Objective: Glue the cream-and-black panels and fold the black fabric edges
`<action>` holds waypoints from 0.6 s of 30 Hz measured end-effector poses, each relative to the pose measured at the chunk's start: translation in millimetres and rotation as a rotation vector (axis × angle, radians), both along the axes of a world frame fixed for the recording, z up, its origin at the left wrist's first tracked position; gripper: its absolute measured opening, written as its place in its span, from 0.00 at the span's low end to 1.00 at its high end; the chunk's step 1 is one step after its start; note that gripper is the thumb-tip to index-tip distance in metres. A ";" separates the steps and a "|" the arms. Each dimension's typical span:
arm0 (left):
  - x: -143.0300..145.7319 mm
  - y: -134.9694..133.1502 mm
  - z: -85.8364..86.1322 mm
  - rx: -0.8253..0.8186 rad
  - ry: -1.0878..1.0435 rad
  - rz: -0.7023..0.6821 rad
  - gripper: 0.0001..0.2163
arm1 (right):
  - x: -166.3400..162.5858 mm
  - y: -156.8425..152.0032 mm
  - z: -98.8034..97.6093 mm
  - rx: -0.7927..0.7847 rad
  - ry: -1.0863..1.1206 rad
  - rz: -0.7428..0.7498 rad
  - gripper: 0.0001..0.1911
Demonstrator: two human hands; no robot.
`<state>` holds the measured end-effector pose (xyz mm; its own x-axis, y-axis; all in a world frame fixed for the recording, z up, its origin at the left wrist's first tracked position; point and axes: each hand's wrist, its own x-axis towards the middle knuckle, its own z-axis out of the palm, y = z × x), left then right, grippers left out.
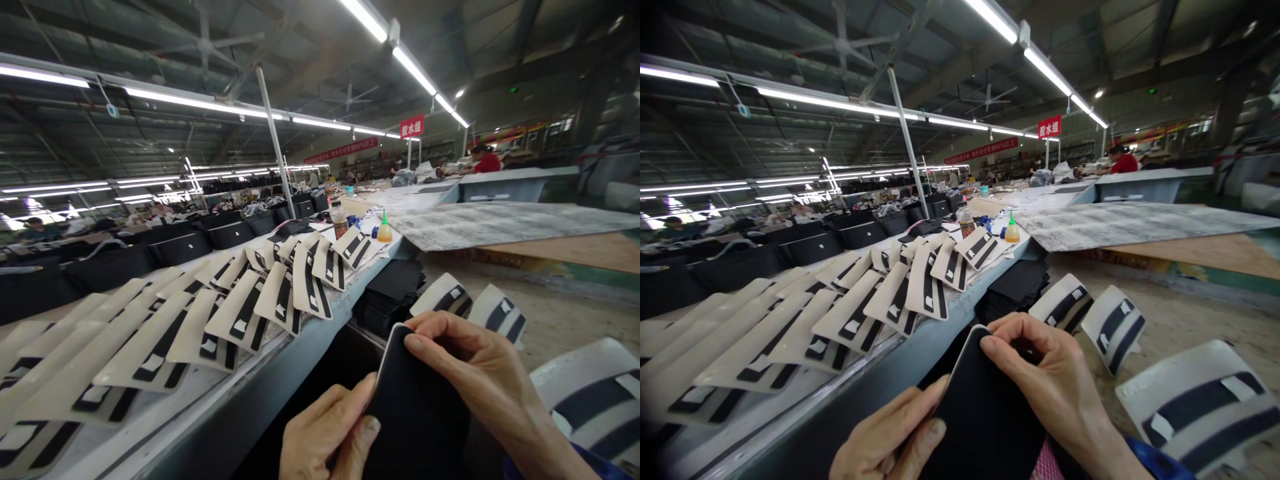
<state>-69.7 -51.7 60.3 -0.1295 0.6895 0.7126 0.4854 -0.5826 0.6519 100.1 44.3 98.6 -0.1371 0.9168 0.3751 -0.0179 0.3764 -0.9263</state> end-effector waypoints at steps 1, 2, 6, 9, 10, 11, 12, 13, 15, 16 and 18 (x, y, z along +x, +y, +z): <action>0.6 1.0 -1.8 0.027 -0.010 0.011 0.15 | 0.4 0.0 0.2 0.004 -0.006 -0.001 0.16; 1.2 1.8 -3.5 0.054 -0.014 0.021 0.15 | 0.9 0.1 0.2 0.004 -0.011 -0.001 0.16; 2.2 3.8 -7.6 0.093 -0.019 0.012 0.15 | 2.4 1.7 -2.4 -0.016 -0.003 0.021 0.17; 2.2 6.4 -5.7 0.063 -0.073 -0.033 0.15 | 2.3 2.9 -4.6 0.012 -0.001 0.037 0.15; 2.7 7.8 -3.9 0.049 -0.091 -0.038 0.15 | 2.0 2.7 -4.8 0.045 -0.005 0.037 0.15; 3.5 9.3 -1.7 0.035 -0.106 -0.038 0.15 | 1.8 2.0 -4.6 0.092 -0.010 0.032 0.14; 4.9 10.9 0.8 0.020 -0.128 -0.038 0.16 | 1.7 0.9 -4.1 0.148 -0.019 0.029 0.13; 6.6 12.4 3.3 0.002 -0.158 -0.040 0.17 | 1.9 -0.7 -3.5 0.207 -0.035 0.026 0.12; 10.9 15.1 7.7 -0.039 -0.233 -0.044 0.20 | 3.4 -4.5 -1.9 0.326 -0.091 0.020 0.10; 13.1 16.0 9.1 -0.053 -0.270 -0.045 0.20 | 4.7 -6.4 -1.2 0.379 -0.126 0.016 0.09; 16.6 16.7 9.8 -0.051 -0.296 -0.044 0.20 | 8.0 -9.7 0.0 0.459 -0.187 0.011 0.08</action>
